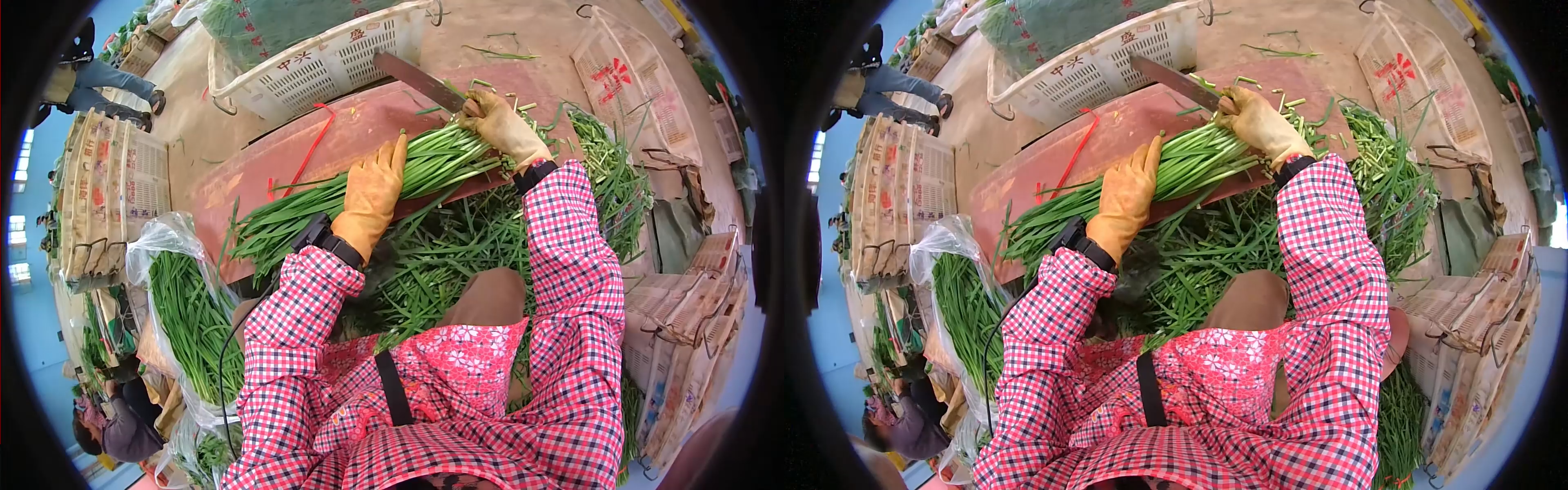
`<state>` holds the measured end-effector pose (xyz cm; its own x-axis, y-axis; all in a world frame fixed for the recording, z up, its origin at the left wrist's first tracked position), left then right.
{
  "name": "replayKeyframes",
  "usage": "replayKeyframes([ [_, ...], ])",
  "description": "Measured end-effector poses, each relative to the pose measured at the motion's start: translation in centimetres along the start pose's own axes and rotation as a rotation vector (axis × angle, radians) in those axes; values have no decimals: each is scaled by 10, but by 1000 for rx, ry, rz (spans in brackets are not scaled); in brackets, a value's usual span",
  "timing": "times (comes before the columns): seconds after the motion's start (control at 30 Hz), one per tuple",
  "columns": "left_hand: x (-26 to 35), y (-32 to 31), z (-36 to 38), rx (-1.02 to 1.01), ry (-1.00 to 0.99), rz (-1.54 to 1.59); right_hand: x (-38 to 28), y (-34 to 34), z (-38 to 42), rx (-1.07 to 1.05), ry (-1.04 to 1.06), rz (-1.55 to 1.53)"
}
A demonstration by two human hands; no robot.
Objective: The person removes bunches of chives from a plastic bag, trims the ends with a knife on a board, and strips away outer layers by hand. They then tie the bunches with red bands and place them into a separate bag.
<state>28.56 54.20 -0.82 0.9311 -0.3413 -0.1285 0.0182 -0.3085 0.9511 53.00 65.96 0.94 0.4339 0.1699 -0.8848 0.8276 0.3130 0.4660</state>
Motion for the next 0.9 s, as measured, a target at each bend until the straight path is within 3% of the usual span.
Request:
replayKeyframes([
  [0.17,-1,3,-2,38,-1,-25,15,6,3,97,-42,-219],
  [0.27,-3,0,-2,15,-15,-24,-8,3,18,92,-73,-270],
  [0.3,-3,-1,-2,-4,-16,-17,-3,4,12,46,6,-165],
  [0.4,-4,-7,-2,-106,-1,-43,6,10,16,169,-61,-398],
  [0.43,-4,-7,-3,-101,-7,-44,14,17,16,346,27,-101],
  [0.53,-4,-6,-1,-115,-15,-19,-9,37,52,549,78,-71],
  [0.57,-4,-4,-2,-138,-13,5,-21,43,68,486,35,-205],
  [0.63,-5,-2,-3,-154,-13,31,-61,40,118,366,26,20],
  [0.73,-6,2,-3,-169,-15,29,-79,8,163,291,-304,-183],
  [0.8,-5,7,-6,-213,-13,16,-59,-11,178,217,-241,-93],
  [0.9,-5,4,-5,-199,-8,25,-34,-30,183,281,-101,276],
])
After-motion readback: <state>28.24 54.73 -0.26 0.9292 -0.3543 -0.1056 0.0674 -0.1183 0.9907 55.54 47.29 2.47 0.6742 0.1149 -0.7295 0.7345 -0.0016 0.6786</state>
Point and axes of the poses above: each hand's wrist, its own z-axis away from the middle knuckle, its own y-axis out of the back of the hand, x = y × z, the point moved 1 cm from there along -z, towards the middle knuckle
